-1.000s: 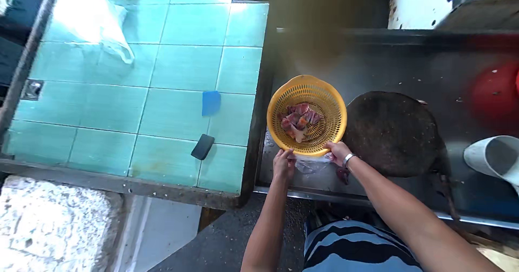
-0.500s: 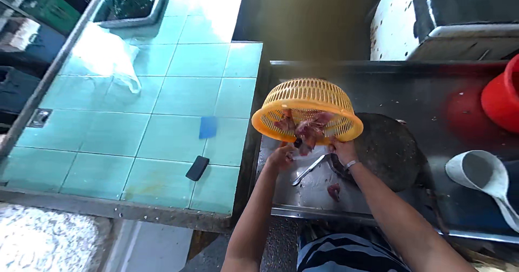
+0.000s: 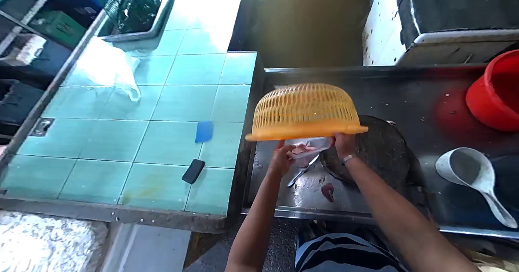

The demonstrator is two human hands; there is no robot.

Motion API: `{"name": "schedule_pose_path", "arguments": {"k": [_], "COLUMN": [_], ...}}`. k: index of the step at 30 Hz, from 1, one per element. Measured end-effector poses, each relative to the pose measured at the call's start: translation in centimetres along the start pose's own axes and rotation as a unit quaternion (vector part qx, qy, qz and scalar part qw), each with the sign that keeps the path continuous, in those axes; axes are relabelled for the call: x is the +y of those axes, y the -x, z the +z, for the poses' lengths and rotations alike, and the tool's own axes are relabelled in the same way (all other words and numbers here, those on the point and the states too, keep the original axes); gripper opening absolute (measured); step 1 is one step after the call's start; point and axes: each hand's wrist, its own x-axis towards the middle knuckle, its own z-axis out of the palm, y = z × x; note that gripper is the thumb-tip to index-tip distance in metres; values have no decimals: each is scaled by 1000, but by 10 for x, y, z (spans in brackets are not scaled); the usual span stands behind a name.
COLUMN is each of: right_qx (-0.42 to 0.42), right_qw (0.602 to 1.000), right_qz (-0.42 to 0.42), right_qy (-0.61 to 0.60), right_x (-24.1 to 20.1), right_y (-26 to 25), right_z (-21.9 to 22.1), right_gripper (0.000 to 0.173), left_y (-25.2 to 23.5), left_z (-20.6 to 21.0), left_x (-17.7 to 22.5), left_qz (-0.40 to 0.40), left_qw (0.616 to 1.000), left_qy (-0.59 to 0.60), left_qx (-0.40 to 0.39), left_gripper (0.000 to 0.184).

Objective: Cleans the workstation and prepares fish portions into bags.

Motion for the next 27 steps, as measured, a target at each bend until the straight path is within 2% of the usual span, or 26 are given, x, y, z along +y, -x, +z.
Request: {"name": "schedule_pose_path", "arguments": {"k": [1,2,5,7,8,9,10,11,12,13,14,15,16,17,18,19,20,21,22,23,24,25,27], "right_qx": [17,21,45,61,59,40,-2,-87,-175,-242,-287,-324,-332,-323,-323,-339,-368,-398,-425,-440,-429,-383,-249], "right_qw": [993,978,914,870,864,880,915,951,969,969,957,938,927,923,917,902,882,861,840,826,824,842,870], "right_qz": [40,102,288,346,348,320,256,165,75,4,-47,-94,-139,-171,-195,-216,-227,-238,-253,-266,-280,-292,-351], "right_qy": [-107,-179,-281,-346,-360,-349,-312,-249,-156,-58,26,81,111,120,130,160,189,208,221,233,243,244,241], "right_x": [6,15,41,53,60,65,68,70,69,62,53,45,42,38,29,16,0,-13,-24,-35,-47,-58,-69], "right_y": [6,16,49,60,68,80,94,108,117,122,125,125,122,119,116,114,115,118,120,121,121,121,118], "right_z": [1,0,-14,-23,-25,-27,-28,-32,-33,-29,-23,-16,-4,7,17,22,26,29,30,30,29,26,20], "right_gripper": [31,32,21,15,19,25,22,37,73,106,123,119,93,60,36,26,25,25,25,26,29,29,19], "left_y": [0,0,14,29,38,47,55,63,72,82,93,104,112,115,112,104,95,87,82,79,74,68,50], "left_z": [-1,-3,-5,8,14,18,21,23,25,25,25,22,16,3,-14,-32,-47,-54,-51,-41,-28,-18,-8], "left_x": [-9,-19,-32,-29,-30,-33,-37,-40,-44,-48,-54,-60,-68,-76,-87,-99,-110,-122,-133,-141,-147,-150,-155], "left_qz": [19,50,133,181,203,222,242,261,280,301,320,340,354,364,387,414,426,420,399,366,322,281,256], "left_qw": [999,992,928,883,875,874,877,883,886,887,883,873,867,869,871,867,864,863,871,883,891,893,891], "left_qy": [-49,-116,-346,-430,-434,-424,-403,-377,-357,-342,-340,-349,-351,-336,-303,-276,-268,-278,-282,-293,-319,-351,-372], "left_qx": [2,8,29,56,74,89,99,103,97,78,49,21,-2,-16,-20,-20,-24,-34,-45,-38,-5,20,31], "left_gripper": [53,59,47,38,34,30,24,17,11,6,5,6,12,27,52,81,109,127,131,123,103,82,51]}}
